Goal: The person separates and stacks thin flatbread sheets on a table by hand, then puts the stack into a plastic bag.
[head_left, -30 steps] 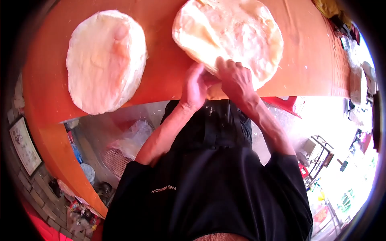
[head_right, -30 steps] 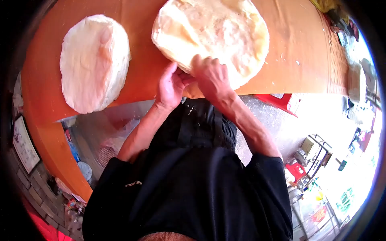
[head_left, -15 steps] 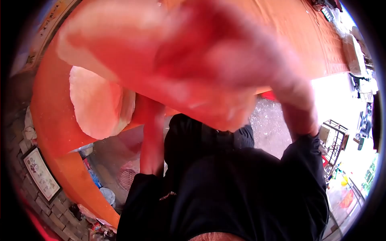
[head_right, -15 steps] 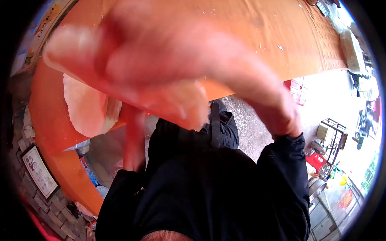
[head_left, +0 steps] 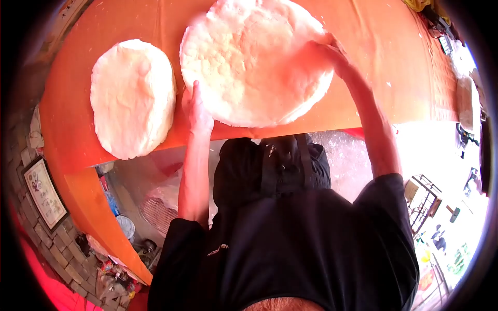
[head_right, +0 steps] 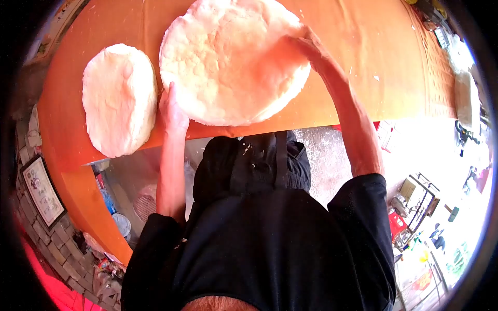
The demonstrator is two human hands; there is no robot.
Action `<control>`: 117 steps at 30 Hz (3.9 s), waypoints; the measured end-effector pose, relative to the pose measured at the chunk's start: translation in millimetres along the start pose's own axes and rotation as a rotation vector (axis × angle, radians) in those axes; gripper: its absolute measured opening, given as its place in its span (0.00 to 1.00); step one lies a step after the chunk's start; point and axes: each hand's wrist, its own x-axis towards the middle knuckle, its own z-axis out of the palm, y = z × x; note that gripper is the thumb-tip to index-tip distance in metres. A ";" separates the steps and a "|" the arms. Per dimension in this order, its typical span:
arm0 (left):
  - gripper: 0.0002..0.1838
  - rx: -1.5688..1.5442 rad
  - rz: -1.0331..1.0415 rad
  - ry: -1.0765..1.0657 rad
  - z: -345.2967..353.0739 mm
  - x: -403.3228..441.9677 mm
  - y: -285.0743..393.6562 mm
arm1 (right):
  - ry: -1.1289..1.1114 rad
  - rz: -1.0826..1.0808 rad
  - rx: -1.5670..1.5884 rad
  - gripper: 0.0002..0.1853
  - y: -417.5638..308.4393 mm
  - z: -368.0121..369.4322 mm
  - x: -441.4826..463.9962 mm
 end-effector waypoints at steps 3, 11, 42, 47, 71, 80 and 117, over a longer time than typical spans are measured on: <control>0.19 0.262 0.146 0.149 4.6 7.1 -17.6 | -0.108 -0.020 0.048 0.33 0.8 -3.1 5.1; 0.13 0.153 0.056 0.002 -4.2 15.8 -14.8 | -0.082 0.261 0.103 0.33 5.0 -20.3 2.1; 0.24 0.071 0.148 0.370 -343.4 50.3 160.6 | -0.685 0.201 0.167 0.13 -108.7 359.7 45.7; 0.23 0.243 0.304 0.575 -360.6 41.1 151.3 | -0.448 -0.039 -0.278 0.33 -126.4 342.0 46.0; 0.15 0.118 0.257 0.737 -325.4 38.8 109.1 | -0.346 -1.244 -1.071 0.28 -126.0 418.2 -24.9; 0.13 -0.207 0.360 0.547 -329.8 46.6 93.6 | -0.251 -1.147 -1.122 0.31 -264.6 500.5 68.1; 0.26 0.051 0.372 0.583 -322.3 39.3 83.1 | -0.282 -1.113 -0.931 0.33 -168.9 575.4 148.0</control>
